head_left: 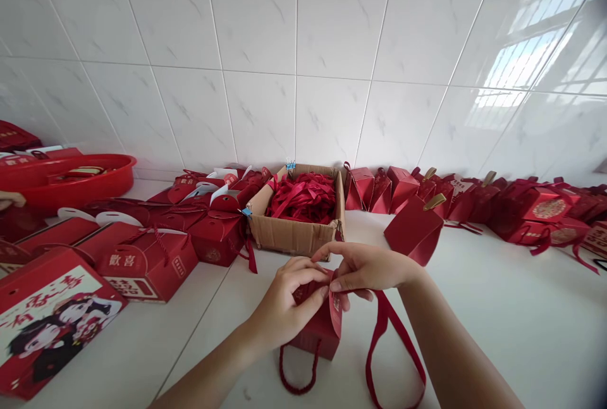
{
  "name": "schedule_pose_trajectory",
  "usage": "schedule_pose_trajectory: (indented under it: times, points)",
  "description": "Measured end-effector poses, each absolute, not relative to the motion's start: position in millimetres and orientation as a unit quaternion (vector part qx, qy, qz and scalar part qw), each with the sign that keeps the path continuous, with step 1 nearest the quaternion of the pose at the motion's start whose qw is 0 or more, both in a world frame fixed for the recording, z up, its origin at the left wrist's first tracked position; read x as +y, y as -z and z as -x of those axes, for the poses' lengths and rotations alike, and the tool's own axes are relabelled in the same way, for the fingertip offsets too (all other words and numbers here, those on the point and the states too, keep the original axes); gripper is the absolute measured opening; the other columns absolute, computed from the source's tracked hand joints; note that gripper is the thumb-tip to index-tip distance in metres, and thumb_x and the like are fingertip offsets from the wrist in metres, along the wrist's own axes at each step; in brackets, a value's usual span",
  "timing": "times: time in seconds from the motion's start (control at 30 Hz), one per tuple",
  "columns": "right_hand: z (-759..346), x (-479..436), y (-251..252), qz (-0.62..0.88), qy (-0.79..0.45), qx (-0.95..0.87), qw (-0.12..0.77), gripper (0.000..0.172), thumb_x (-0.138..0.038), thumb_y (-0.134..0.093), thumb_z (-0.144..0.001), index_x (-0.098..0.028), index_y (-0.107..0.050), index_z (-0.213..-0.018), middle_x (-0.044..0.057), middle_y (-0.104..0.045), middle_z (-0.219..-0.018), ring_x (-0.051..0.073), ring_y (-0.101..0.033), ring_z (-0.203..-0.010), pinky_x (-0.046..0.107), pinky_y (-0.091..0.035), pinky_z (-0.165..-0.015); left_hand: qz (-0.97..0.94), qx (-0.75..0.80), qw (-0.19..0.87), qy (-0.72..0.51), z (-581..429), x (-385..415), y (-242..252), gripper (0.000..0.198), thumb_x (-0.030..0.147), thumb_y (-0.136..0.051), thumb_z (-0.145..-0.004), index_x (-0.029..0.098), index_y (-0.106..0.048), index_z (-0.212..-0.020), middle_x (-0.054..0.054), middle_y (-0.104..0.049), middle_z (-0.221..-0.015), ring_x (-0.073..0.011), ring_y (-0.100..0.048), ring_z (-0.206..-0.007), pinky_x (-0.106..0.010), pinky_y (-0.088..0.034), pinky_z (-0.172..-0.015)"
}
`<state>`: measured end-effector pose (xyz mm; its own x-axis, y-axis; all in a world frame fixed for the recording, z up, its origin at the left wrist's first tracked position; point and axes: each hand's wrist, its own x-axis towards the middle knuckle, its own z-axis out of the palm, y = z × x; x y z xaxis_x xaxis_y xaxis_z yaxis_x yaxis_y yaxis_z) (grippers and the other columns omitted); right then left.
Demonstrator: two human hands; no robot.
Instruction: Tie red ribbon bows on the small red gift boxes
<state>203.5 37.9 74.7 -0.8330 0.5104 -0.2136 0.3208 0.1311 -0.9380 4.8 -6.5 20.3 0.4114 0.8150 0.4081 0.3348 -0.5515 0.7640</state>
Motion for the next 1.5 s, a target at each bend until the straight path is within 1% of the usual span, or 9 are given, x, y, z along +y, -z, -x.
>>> schedule_pose_trajectory:
  times: [0.33, 0.5, 0.67, 0.83, 1.0, 1.1, 1.23, 1.33, 1.5]
  points:
    - [-199, 34, -71, 0.3, -0.578, -0.753, 0.092, 0.042, -0.04, -0.061, -0.083, -0.019, -0.042, -0.115, -0.002, -0.061, -0.067, 0.007, -0.048, -0.047, 0.018, -0.038, -0.045, -0.749, 0.39, 0.337, -0.416, -9, -10, -25, 0.013, 0.018, -0.057, -0.08, 0.019, -0.067, -0.072, -0.007, -0.063, -0.095, -0.0205, -0.057, -0.101, -0.033, -0.044, -0.09]
    - [-201, 31, -75, 0.371, -0.493, -0.778, 0.121, 0.042, -0.051, -0.058, -0.083, -0.021, -0.05, -0.111, -0.004, -0.054, -0.067, 0.008, -0.045, -0.056, 0.02, -0.037, -0.052, -0.679, 0.4, 0.417, -0.453, -6, -7, -23, 0.011, 0.021, -0.057, -0.079, 0.019, -0.066, -0.072, -0.006, -0.063, -0.102, -0.0216, -0.057, -0.102, -0.034, -0.041, -0.091]
    - [-194, 27, -76, 0.424, -0.382, -0.805, 0.161, 0.042, -0.059, -0.051, -0.084, -0.018, -0.062, -0.083, 0.0, -0.05, -0.072, 0.01, -0.043, -0.063, 0.023, -0.035, -0.056, -0.582, 0.402, 0.481, -0.518, -1, -4, -24, 0.012, 0.027, -0.06, -0.079, 0.019, -0.066, -0.071, -0.005, -0.061, -0.109, -0.0232, -0.056, -0.105, -0.034, -0.039, -0.091]
    - [-190, 28, -77, 0.348, -0.442, -0.803, 0.196, 0.041, -0.056, -0.053, -0.083, -0.017, -0.058, -0.074, -0.001, -0.046, -0.069, 0.01, -0.039, -0.062, 0.024, -0.033, -0.056, -0.547, 0.4, 0.486, -0.551, -1, -2, -24, 0.014, 0.031, -0.06, -0.078, 0.019, -0.065, -0.073, -0.006, -0.057, -0.114, -0.0242, -0.053, -0.107, -0.034, -0.04, -0.089]
    - [-195, 26, -83, 0.291, -0.505, -0.741, 0.335, 0.032, -0.044, -0.059, -0.084, -0.016, -0.057, -0.071, -0.002, -0.045, -0.066, 0.009, -0.039, -0.062, 0.024, -0.032, -0.057, -0.668, 0.422, 0.368, -0.49, 0, -6, -23, 0.012, 0.024, -0.056, -0.079, 0.022, -0.062, -0.089, -0.005, -0.055, -0.104, -0.021, -0.051, -0.103, -0.034, -0.036, -0.09]
    - [-201, 23, -86, 0.295, -0.49, -0.674, 0.468, 0.026, -0.04, -0.06, -0.085, -0.017, -0.059, -0.072, -0.002, -0.047, -0.067, 0.01, -0.041, -0.063, 0.024, -0.034, -0.06, -0.713, 0.446, 0.286, -0.459, 0, -10, -20, 0.029, 0.015, -0.055, -0.073, 0.023, -0.056, -0.1, -0.002, -0.051, -0.092, -0.0181, -0.049, -0.09, -0.031, -0.037, -0.081]
    - [-203, 19, -90, 0.256, -0.477, -0.606, 0.582, 0.024, -0.037, -0.056, -0.088, -0.019, -0.057, -0.073, -0.001, -0.047, -0.069, 0.011, -0.044, -0.068, 0.025, -0.037, -0.068, -0.666, 0.47, 0.34, -0.468, 0, -8, -16, 0.028, 0.014, -0.05, -0.072, 0.022, -0.05, -0.099, 0.004, -0.037, -0.071, -0.013, -0.041, -0.066, -0.025, -0.034, -0.063]
    - [-197, 17, -89, 0.266, -0.499, -0.628, 0.536, 0.03, -0.04, -0.049, -0.092, -0.018, -0.056, -0.073, -0.001, -0.047, -0.071, 0.011, -0.042, -0.067, 0.025, -0.036, -0.068, -0.593, 0.465, 0.43, -0.498, 0, -3, -18, 0.024, 0.017, -0.05, -0.071, 0.021, -0.05, -0.094, 0.005, -0.038, -0.067, -0.0113, -0.039, -0.062, -0.024, -0.032, -0.06]
    - [-180, 19, -75, 0.377, -0.509, -0.735, 0.243, 0.037, -0.045, -0.054, -0.085, -0.017, -0.042, -0.063, -0.004, -0.033, -0.061, 0.009, -0.029, -0.055, 0.024, -0.025, -0.051, -0.478, 0.411, 0.561, -0.536, 0, 1, -23, 0.028, 0.02, -0.053, -0.065, 0.019, -0.05, -0.093, 0.003, -0.054, -0.073, -0.0118, -0.048, -0.064, -0.023, -0.034, -0.058]
